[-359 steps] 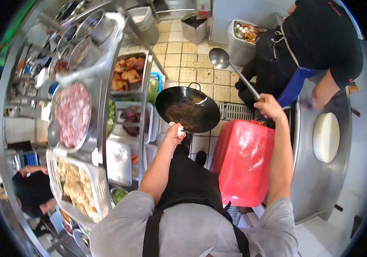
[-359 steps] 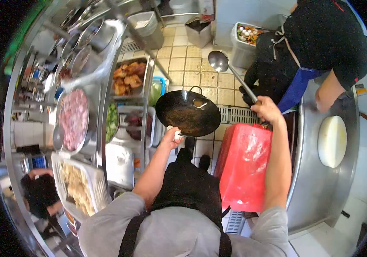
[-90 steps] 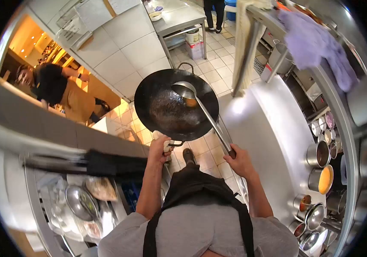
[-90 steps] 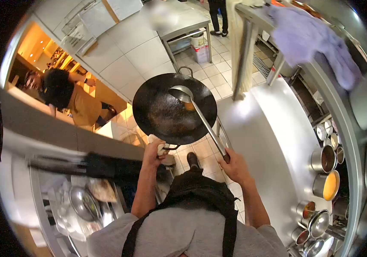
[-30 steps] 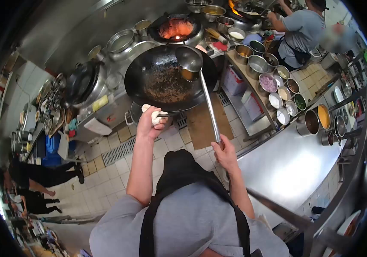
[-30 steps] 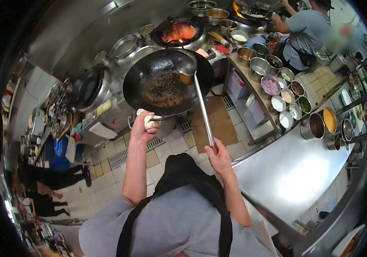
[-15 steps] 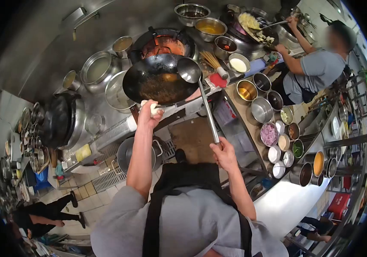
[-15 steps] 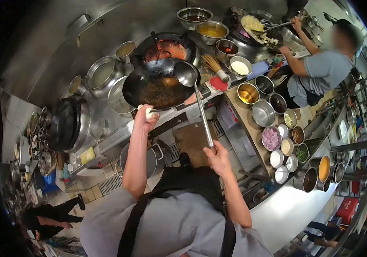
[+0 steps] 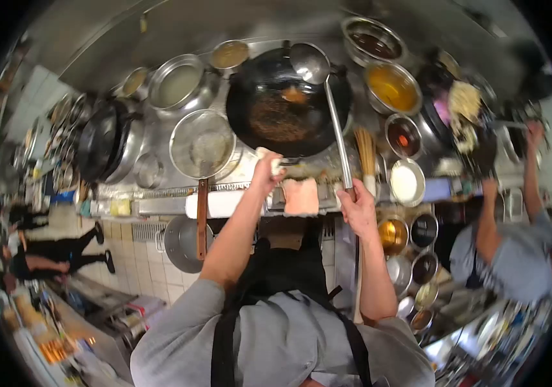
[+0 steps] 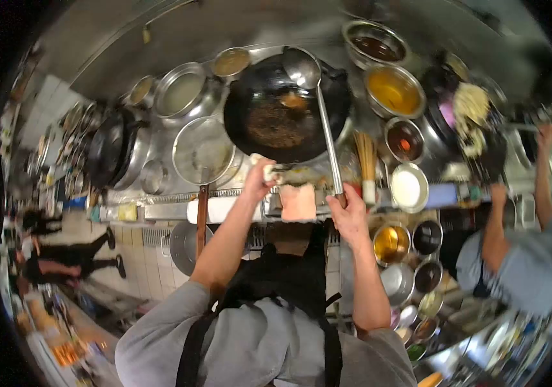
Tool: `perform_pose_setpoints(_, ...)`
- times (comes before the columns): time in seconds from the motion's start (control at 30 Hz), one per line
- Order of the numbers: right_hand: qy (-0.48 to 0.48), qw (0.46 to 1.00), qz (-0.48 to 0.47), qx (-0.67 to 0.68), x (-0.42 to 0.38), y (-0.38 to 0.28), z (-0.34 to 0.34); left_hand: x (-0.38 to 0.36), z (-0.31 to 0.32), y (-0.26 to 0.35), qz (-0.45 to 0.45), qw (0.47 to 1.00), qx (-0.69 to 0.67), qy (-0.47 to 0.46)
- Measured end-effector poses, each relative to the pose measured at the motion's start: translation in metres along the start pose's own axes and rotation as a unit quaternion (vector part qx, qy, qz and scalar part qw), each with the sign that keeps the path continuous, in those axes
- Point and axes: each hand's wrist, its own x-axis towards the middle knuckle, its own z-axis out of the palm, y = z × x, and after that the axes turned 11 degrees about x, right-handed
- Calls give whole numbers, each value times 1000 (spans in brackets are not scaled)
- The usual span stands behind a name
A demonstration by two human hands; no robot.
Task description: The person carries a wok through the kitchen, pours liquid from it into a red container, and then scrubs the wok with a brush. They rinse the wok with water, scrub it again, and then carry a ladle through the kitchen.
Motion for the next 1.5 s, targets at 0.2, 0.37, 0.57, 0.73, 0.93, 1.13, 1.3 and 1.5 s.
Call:
perform_pose_setpoints(0.2, -158, 986, 52, 36, 156, -13, 45, 41, 21, -34, -20, 999, 29, 20)
perform_pose_setpoints(0.37, -238, 969, 69, -7, 242, -27, 155, 24, 50, -35, 7, 999, -28, 43)
perform_pose_setpoints(0.57, -220, 883, -240, -337, 368, 33, 307, -28, 60, -24, -25, 990, -19, 134)
perform_pose_setpoints(0.73, -240, 791, -267, -495, 397, 35, 386, -172, -15, -32, -16, 976, 216, 25)
perform_pose_setpoints(0.93, -220, 837, 445, 230, 404, 16, 433, -280, -147, -154, -222, 822, 374, 367)
perform_pose_setpoints(1.13, -251, 791, 441, 343, 359, -26, 370, -331, -239, -237, -202, 855, -7, 478)
perform_pose_setpoints(1.3, -256, 809, 418, 325, 300, -107, 299, -322, -272, -194, 2, 854, -224, 469)
perform_pose_setpoints(1.5, -220, 859, 379, 264, 218, -190, 218, -287, -272, -81, 197, 898, -356, 166)
